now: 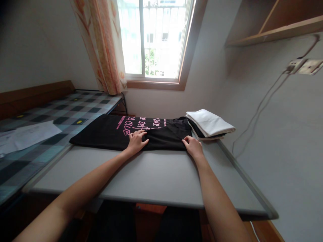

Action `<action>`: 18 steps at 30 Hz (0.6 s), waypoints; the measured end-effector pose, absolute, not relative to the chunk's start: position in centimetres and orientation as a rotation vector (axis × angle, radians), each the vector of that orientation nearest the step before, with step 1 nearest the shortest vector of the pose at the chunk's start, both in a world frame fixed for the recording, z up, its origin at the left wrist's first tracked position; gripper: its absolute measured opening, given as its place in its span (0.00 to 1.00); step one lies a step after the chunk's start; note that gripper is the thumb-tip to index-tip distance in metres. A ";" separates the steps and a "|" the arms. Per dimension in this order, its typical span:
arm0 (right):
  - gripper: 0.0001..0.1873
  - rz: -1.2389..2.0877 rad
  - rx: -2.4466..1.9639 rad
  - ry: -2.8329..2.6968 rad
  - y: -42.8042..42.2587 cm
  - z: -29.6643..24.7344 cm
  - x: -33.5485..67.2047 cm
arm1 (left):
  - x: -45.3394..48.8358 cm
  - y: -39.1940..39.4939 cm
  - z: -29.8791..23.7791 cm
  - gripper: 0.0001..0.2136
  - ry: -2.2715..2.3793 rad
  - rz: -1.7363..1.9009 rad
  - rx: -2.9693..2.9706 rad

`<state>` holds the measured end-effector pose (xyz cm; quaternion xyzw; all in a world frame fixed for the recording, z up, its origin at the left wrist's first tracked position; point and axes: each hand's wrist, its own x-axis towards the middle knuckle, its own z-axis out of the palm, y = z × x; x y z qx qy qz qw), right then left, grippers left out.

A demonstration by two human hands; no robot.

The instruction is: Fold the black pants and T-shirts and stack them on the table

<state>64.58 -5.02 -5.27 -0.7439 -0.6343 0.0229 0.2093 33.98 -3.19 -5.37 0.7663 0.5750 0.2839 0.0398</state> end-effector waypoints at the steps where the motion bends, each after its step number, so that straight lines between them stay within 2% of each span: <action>1: 0.10 0.056 -2.066 -1.751 -5.0 -5.2 64.5 | 34.0 -3.3 -5.3 0.15 1.798 0.885 2.352; 9: 0.14 0.108 -2.066 -1.751 -4.9 -5.4 64.8 | 34.0 -3.4 -5.9 0.16 1.816 0.801 2.366; 18: 0.11 0.074 -2.114 -1.727 -4.8 -5.7 64.4 | 34.0 -3.3 -5.8 0.13 1.886 0.851 2.328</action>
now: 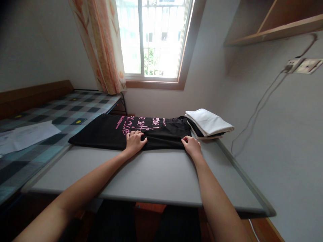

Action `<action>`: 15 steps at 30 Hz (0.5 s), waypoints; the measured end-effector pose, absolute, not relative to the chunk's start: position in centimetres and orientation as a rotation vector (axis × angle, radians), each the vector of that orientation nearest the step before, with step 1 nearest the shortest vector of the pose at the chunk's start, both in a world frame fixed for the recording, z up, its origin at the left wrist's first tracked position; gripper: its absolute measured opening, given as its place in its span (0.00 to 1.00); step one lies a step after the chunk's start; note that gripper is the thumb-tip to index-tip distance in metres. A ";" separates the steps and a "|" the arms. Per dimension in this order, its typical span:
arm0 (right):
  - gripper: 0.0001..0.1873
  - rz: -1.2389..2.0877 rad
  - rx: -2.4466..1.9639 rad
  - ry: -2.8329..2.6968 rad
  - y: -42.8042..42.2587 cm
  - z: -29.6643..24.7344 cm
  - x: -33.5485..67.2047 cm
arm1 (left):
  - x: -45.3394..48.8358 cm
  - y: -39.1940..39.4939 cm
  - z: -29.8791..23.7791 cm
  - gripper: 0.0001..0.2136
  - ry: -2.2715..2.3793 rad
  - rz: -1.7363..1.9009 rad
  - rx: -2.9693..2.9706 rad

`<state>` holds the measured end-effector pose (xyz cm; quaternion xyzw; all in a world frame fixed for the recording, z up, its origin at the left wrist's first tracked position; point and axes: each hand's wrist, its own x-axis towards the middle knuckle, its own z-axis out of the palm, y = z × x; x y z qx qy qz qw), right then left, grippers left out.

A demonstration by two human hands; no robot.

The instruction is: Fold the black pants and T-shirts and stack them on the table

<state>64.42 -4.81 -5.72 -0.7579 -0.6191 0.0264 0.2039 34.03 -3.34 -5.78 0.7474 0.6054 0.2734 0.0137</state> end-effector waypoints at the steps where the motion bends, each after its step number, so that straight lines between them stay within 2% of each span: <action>1: 0.10 0.086 -2.132 -1.722 -4.8 -5.7 64.4 | 34.0 -3.4 -5.8 0.13 1.884 0.850 2.323; 9: 0.13 0.109 -2.116 -1.763 -4.7 -5.9 64.5 | 33.3 -1.9 -5.6 0.19 1.707 0.754 2.232; 15: 0.14 0.108 -2.115 -1.772 -4.8 -5.9 64.4 | 33.6 3.2 -4.1 0.15 1.390 0.587 2.047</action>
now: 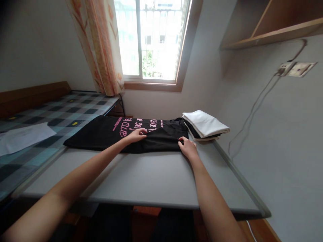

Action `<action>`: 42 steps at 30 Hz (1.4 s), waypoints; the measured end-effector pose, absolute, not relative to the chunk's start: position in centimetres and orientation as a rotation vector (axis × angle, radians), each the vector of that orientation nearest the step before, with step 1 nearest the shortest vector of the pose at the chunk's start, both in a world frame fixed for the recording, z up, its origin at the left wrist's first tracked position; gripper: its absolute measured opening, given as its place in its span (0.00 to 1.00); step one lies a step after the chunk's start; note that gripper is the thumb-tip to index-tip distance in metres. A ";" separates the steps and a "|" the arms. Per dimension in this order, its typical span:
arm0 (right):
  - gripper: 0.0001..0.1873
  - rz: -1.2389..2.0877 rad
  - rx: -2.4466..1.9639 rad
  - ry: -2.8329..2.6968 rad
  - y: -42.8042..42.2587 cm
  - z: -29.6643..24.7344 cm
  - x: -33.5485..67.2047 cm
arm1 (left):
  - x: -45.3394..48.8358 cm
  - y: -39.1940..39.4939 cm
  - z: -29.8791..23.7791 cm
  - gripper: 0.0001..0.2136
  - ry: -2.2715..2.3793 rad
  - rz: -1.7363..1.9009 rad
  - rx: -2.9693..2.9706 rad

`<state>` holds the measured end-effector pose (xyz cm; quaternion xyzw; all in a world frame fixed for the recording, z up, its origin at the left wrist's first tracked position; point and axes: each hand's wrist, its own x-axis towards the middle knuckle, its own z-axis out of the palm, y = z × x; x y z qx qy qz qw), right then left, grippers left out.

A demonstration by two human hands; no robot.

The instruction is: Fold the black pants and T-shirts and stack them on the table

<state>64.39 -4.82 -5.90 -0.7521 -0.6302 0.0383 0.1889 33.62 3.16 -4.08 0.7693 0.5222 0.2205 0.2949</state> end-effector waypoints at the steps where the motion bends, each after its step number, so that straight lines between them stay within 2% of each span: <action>1: 0.14 0.111 -2.109 -1.777 -4.9 -5.9 64.4 | 33.9 4.0 -3.7 0.14 1.358 0.546 2.043; 9: 0.14 0.117 -2.152 -1.808 -5.2 -5.4 64.1 | 38.0 7.5 -2.1 0.08 1.213 0.382 2.108; 14: 0.15 0.142 -2.165 -1.813 -5.3 -5.1 63.8 | 40.3 7.5 -2.7 0.06 1.215 0.427 2.204; 21: 0.14 0.089 -2.132 -1.776 -5.0 -5.6 64.1 | 39.8 7.2 -4.8 0.17 1.317 0.669 2.331; 30: 0.13 0.156 -2.081 -1.665 -4.6 -6.2 64.5 | 38.7 3.4 -5.2 0.13 1.407 0.760 2.552; 35: 0.12 0.208 -2.045 -1.558 -4.2 -6.6 64.7 | 37.7 0.7 -5.6 0.17 0.917 0.574 2.683; 39: 0.12 0.126 -2.109 -1.576 -4.5 -6.4 64.5 | 36.8 0.1 -6.0 0.21 1.080 0.451 2.616; 42: 0.12 0.073 -2.155 -1.597 -4.6 -6.3 64.3 | 36.4 -0.3 -6.0 0.23 1.253 0.532 2.606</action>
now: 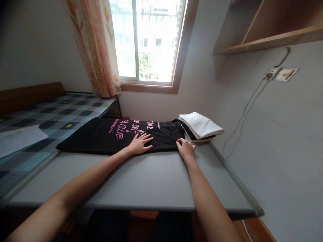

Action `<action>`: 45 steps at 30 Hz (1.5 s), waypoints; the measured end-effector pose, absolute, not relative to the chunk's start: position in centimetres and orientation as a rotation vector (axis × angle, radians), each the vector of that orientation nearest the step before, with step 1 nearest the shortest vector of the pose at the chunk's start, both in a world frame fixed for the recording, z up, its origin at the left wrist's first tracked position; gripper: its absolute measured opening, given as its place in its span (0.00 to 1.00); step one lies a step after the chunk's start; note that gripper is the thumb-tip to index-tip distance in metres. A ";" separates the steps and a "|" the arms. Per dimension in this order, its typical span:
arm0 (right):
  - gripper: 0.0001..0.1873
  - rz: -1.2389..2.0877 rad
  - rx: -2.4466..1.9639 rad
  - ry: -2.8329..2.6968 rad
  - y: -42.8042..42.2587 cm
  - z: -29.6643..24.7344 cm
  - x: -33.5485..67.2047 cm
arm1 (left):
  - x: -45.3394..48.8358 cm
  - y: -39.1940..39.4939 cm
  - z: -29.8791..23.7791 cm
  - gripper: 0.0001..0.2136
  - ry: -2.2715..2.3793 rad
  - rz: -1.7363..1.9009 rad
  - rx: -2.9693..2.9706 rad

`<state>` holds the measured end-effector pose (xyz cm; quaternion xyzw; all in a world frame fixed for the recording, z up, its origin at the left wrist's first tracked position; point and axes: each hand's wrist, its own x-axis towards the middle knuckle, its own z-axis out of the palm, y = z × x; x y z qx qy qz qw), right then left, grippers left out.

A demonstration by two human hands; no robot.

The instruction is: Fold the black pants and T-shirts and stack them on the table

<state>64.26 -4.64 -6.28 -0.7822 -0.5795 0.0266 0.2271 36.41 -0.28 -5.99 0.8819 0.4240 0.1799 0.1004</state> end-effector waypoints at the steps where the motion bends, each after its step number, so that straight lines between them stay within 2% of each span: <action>1: 0.12 0.063 -2.161 -1.603 -4.6 -6.3 64.2 | 36.3 -0.5 -5.9 0.22 1.273 0.585 2.634; 4: 0.13 0.072 -2.145 -1.593 -4.5 -6.5 64.3 | 36.3 -1.4 -5.6 0.18 1.057 0.723 2.825; 8: 0.14 0.168 -2.074 -1.477 -4.1 -6.7 64.8 | 36.5 -2.2 -5.4 0.13 0.698 0.720 3.113; 17: 0.19 0.225 -1.926 -1.413 -3.8 -6.9 65.7 | 36.8 -2.9 -5.7 0.11 0.570 0.695 3.458; 25: 0.12 0.128 -2.108 -1.479 -4.2 -6.9 66.1 | 37.2 -3.3 -5.9 0.09 0.664 0.603 3.338; 35: 0.16 0.229 -1.993 -1.416 -3.9 -6.9 66.6 | 37.2 -3.5 -5.7 0.11 0.702 0.584 3.230; 45: 0.13 0.245 -2.128 -1.378 -4.1 -6.6 66.3 | 36.1 -3.4 -3.9 0.13 0.771 0.487 2.710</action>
